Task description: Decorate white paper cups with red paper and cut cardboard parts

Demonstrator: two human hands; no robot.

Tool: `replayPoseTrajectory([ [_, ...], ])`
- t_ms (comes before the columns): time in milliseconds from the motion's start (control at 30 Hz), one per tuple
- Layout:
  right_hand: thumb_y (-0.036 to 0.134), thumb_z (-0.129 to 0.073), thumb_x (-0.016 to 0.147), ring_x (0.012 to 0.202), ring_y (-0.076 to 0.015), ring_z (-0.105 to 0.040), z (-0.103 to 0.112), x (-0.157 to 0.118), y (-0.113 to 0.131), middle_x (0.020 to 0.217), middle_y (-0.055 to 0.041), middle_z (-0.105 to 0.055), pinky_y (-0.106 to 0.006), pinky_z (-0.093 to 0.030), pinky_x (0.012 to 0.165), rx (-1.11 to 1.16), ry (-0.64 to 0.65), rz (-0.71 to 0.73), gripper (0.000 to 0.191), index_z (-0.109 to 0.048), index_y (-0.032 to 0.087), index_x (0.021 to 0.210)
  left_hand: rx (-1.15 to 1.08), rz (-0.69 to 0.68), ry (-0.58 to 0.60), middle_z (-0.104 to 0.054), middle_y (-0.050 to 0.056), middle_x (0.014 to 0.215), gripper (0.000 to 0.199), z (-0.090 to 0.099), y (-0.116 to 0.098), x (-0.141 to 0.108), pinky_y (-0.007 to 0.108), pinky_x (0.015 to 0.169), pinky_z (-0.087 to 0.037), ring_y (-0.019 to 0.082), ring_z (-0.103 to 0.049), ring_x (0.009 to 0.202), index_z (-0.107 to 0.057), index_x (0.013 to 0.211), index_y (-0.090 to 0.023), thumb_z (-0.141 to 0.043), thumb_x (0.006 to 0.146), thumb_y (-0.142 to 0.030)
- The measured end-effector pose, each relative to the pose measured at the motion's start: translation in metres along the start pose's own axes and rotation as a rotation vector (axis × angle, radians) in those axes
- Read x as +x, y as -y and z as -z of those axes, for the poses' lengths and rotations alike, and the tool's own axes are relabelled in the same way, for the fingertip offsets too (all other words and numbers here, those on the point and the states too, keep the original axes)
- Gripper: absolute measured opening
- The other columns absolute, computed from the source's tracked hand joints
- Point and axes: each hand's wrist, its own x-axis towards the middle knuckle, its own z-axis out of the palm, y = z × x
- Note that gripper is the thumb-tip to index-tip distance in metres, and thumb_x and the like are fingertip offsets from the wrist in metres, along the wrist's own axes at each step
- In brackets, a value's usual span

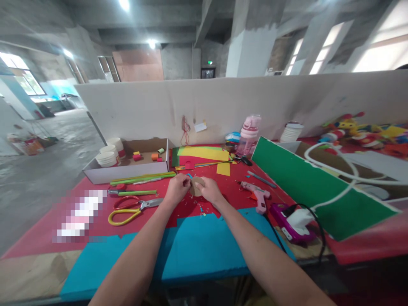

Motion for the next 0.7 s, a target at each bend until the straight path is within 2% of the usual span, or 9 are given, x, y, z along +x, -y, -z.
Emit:
replayPoseTrajectory([
  [133, 0.023, -0.056, 0.083, 0.087, -0.0232, -0.064, -0.004, 0.001, 0.002, 0.093, -0.0109, -0.071, -0.027, -0.042, 0.07, -0.015, -0.005, -0.012, 0.016, -0.068, 0.016, 0.092, 0.166, 0.029, -0.004, -0.059, 0.005, 0.071, 0.015, -0.008, -0.006, 0.002, 0.023, 0.064, -0.037, 0.015, -0.052, 0.069, -0.061, 0.067, -0.015, -0.05, 0.075, -0.009],
  [267, 0.024, -0.057, 0.082, 0.089, -0.0256, -0.064, -0.004, 0.001, 0.001, 0.094, -0.0124, -0.071, -0.029, -0.042, 0.071, -0.046, -0.016, -0.032, 0.016, -0.068, 0.015, 0.091, 0.221, 0.147, 0.02, -0.059, 0.005, 0.071, 0.014, -0.014, -0.009, 0.006, 0.024, 0.062, -0.035, 0.016, -0.053, 0.069, -0.061, 0.067, -0.016, -0.051, 0.074, -0.012],
  [367, 0.024, -0.057, 0.081, 0.086, -0.0249, -0.064, -0.003, 0.001, -0.002, 0.09, -0.0122, -0.071, -0.03, -0.043, 0.072, 0.004, -0.039, -0.014, 0.016, -0.068, 0.015, 0.088, 0.237, 0.252, 0.008, -0.062, 0.005, 0.072, 0.014, -0.008, 0.0, 0.008, 0.024, 0.063, -0.035, 0.016, -0.055, 0.07, -0.061, 0.066, -0.016, -0.05, 0.073, -0.011],
  [433, 0.026, -0.058, 0.079, 0.084, -0.0234, -0.064, -0.003, 0.0, -0.005, 0.088, -0.0104, -0.071, -0.03, -0.044, 0.072, 0.135, -0.065, -0.005, 0.016, -0.068, 0.016, 0.086, 0.221, 0.317, -0.002, -0.064, 0.005, 0.073, 0.015, 0.0, 0.01, 0.007, 0.024, 0.064, -0.035, 0.016, -0.055, 0.07, -0.061, 0.068, -0.016, -0.049, 0.075, -0.012],
  [533, 0.032, -0.059, 0.076, 0.08, -0.0216, -0.064, -0.004, 0.002, -0.008, 0.085, -0.0064, -0.072, -0.029, -0.046, 0.069, 0.457, -0.065, -0.055, 0.019, -0.067, 0.017, 0.085, 0.159, 0.325, -0.002, -0.063, 0.003, 0.071, 0.014, 0.009, 0.021, 0.004, 0.023, 0.063, -0.035, 0.016, -0.056, 0.068, -0.059, 0.077, -0.018, -0.046, 0.082, -0.016],
  [700, 0.039, -0.066, 0.066, 0.073, -0.0209, -0.064, -0.006, 0.005, -0.009, 0.079, -0.0041, -0.072, -0.031, -0.048, 0.067, 0.894, 0.011, -0.174, 0.03, -0.067, 0.017, 0.086, 0.13, 0.302, 0.03, -0.06, 0.003, 0.071, 0.018, 0.008, 0.015, 0.001, 0.023, 0.059, -0.032, 0.017, -0.055, 0.065, -0.051, 0.09, -0.02, -0.034, 0.092, -0.025],
])
